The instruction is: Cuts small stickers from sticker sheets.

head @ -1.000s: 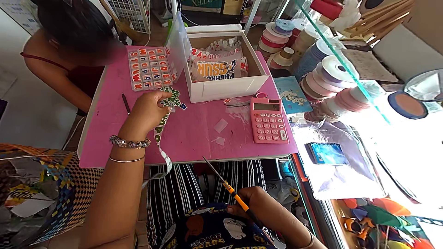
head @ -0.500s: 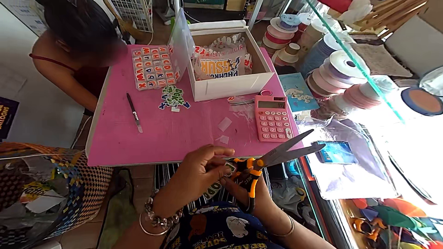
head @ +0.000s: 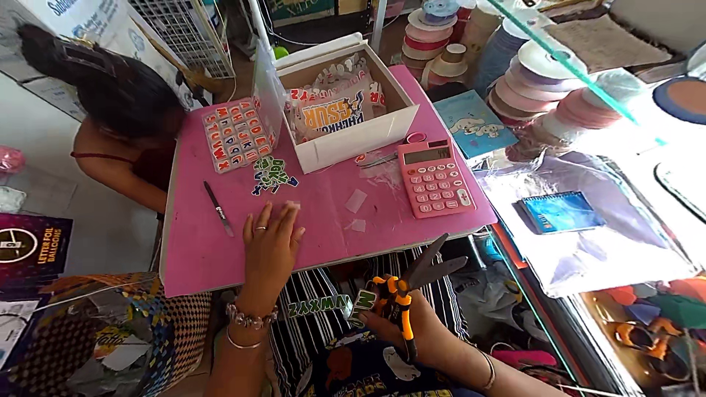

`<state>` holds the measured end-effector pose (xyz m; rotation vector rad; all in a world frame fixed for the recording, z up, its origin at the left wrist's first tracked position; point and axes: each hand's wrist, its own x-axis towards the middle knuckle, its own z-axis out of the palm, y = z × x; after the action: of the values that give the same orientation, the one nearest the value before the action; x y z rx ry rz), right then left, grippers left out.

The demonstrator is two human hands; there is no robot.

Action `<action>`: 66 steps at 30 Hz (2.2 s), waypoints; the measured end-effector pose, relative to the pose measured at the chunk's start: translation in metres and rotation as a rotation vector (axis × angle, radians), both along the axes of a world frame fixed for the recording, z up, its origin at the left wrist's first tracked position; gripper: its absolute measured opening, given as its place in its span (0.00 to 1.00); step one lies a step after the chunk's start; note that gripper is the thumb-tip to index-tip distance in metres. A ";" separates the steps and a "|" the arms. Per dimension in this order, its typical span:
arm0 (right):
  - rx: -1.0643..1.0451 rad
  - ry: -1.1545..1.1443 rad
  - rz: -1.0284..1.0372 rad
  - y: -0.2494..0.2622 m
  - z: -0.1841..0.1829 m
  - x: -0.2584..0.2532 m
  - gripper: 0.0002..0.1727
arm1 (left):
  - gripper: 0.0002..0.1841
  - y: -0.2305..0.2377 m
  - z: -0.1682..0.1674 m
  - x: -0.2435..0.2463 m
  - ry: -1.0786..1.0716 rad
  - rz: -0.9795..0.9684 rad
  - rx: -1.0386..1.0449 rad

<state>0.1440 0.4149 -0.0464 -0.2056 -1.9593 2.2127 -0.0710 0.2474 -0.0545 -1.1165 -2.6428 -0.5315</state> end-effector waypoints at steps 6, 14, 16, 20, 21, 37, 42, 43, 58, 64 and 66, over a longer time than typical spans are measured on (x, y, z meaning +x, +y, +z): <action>-0.015 0.042 0.032 0.001 -0.004 -0.005 0.10 | 0.32 -0.018 -0.020 0.045 0.258 -0.213 0.069; 0.008 0.026 0.042 0.004 -0.009 -0.007 0.09 | 0.08 -0.018 -0.012 0.040 0.200 -0.155 0.358; 0.001 0.023 0.052 0.004 -0.010 -0.006 0.10 | 0.14 -0.010 0.020 0.013 0.004 -0.037 0.334; 0.010 0.029 0.073 0.003 -0.009 -0.004 0.09 | 0.14 0.006 0.052 -0.062 -0.196 0.108 0.237; 0.011 0.034 0.073 0.003 -0.008 -0.003 0.09 | 0.14 0.011 0.054 -0.075 -0.203 0.139 0.209; -0.008 0.079 -0.043 0.007 0.000 -0.028 0.14 | 0.22 -0.001 0.044 0.032 -0.616 -0.250 0.601; -0.028 0.062 -0.069 0.005 0.005 -0.044 0.13 | 0.12 0.010 0.025 0.072 -1.087 -0.470 0.833; -0.023 0.056 -0.066 0.004 0.005 -0.044 0.13 | 0.10 0.010 0.023 0.072 -1.154 -0.460 0.847; 0.446 -0.757 0.539 0.070 -0.002 0.014 0.30 | 0.14 -0.001 0.044 0.041 -1.196 -0.233 0.569; 0.370 -0.685 0.509 0.064 0.004 0.007 0.27 | 0.13 0.005 0.051 0.040 -1.167 -0.267 0.422; 0.356 -0.701 0.507 0.062 0.005 0.006 0.26 | 0.13 0.005 0.052 0.041 -1.166 -0.262 0.420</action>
<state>0.1495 0.4772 -0.0418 -0.5436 -3.0332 2.1861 -0.0299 0.2524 -0.0023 -1.2169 -2.8945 -2.2321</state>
